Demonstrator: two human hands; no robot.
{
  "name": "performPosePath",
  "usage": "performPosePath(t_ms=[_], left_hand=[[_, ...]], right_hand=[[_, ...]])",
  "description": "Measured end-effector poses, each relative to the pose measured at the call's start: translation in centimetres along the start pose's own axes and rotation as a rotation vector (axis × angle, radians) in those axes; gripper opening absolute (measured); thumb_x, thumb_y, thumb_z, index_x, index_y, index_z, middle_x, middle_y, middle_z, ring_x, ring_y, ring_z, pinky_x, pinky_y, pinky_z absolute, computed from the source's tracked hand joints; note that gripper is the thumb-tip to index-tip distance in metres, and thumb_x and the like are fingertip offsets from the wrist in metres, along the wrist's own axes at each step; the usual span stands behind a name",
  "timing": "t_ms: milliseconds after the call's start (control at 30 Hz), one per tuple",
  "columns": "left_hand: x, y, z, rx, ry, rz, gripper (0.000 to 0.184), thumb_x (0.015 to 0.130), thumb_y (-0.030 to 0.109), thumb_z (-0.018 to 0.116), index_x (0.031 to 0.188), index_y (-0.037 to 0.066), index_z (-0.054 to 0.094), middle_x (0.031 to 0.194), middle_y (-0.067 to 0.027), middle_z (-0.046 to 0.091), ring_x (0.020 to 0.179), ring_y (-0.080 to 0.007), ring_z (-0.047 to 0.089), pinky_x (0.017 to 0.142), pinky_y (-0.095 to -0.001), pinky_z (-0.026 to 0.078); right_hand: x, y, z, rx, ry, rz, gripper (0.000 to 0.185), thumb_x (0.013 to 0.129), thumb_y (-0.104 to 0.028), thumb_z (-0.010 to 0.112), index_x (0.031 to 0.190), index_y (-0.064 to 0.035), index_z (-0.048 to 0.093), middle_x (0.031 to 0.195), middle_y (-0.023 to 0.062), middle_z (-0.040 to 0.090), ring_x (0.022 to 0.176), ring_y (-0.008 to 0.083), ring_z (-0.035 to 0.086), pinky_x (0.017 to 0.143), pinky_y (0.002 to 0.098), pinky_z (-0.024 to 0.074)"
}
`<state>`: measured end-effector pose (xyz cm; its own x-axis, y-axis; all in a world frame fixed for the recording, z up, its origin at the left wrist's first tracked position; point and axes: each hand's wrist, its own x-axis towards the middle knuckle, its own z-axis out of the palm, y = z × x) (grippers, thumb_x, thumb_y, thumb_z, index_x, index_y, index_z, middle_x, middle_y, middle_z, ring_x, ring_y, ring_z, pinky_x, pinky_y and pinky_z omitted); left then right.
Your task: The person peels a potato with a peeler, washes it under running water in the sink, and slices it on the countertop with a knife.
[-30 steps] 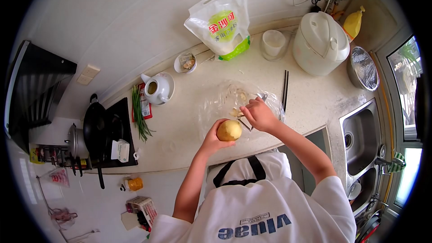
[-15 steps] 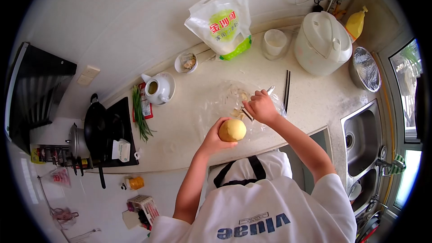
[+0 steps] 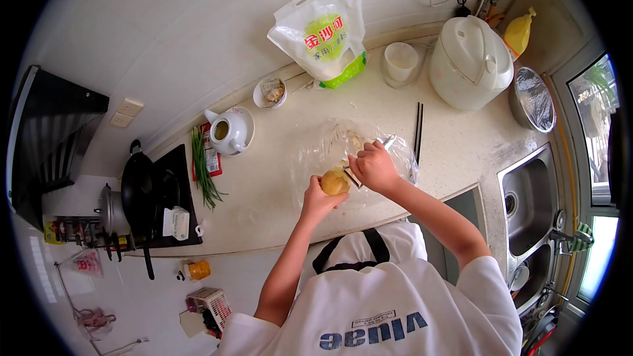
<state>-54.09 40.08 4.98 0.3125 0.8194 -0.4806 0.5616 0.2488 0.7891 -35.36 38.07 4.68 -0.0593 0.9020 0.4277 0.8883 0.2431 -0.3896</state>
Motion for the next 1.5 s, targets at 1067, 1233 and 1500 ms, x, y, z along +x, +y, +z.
performPosePath(t_ms=[1067,1233,1500], left_hand=[[1.2,-0.4,0.5,-0.3,-0.186,-0.094,0.042,0.064,0.015,0.079,0.093,0.002,0.05,0.076,-0.0038,0.059,0.06,-0.0096,0.056,0.051,-0.0243,0.047],[2.1,-1.3,0.8,-0.265,-0.243,-0.063,0.048,0.063,0.012,0.079,0.093,0.0,0.044,0.074,-0.0047,0.058,0.06,-0.01,0.055,0.051,-0.0239,0.047],[1.2,-0.2,0.8,-0.275,-0.22,-0.091,0.043,0.064,0.012,0.079,0.092,0.001,0.048,0.072,-0.0035,0.057,0.057,-0.009,0.054,0.047,-0.023,0.044]], right_hand=[[-0.3,0.4,1.0,-0.057,-0.029,-0.014,0.037,0.084,-0.022,0.058,0.05,-0.008,0.056,0.051,0.0022,0.052,0.063,0.0209,0.049,0.067,0.033,0.0379],[-0.1,-0.1,1.9,-0.06,0.006,-0.115,0.037,0.081,-0.019,0.059,0.046,-0.0087,0.053,0.05,0.0003,0.051,0.062,0.0188,0.048,0.066,0.0315,0.0387],[-0.4,0.4,2.9,-0.111,0.059,-0.164,0.033,0.079,-0.016,0.059,0.047,-0.0092,0.052,0.05,0.001,0.051,0.061,0.0192,0.049,0.063,0.0324,0.0375]])
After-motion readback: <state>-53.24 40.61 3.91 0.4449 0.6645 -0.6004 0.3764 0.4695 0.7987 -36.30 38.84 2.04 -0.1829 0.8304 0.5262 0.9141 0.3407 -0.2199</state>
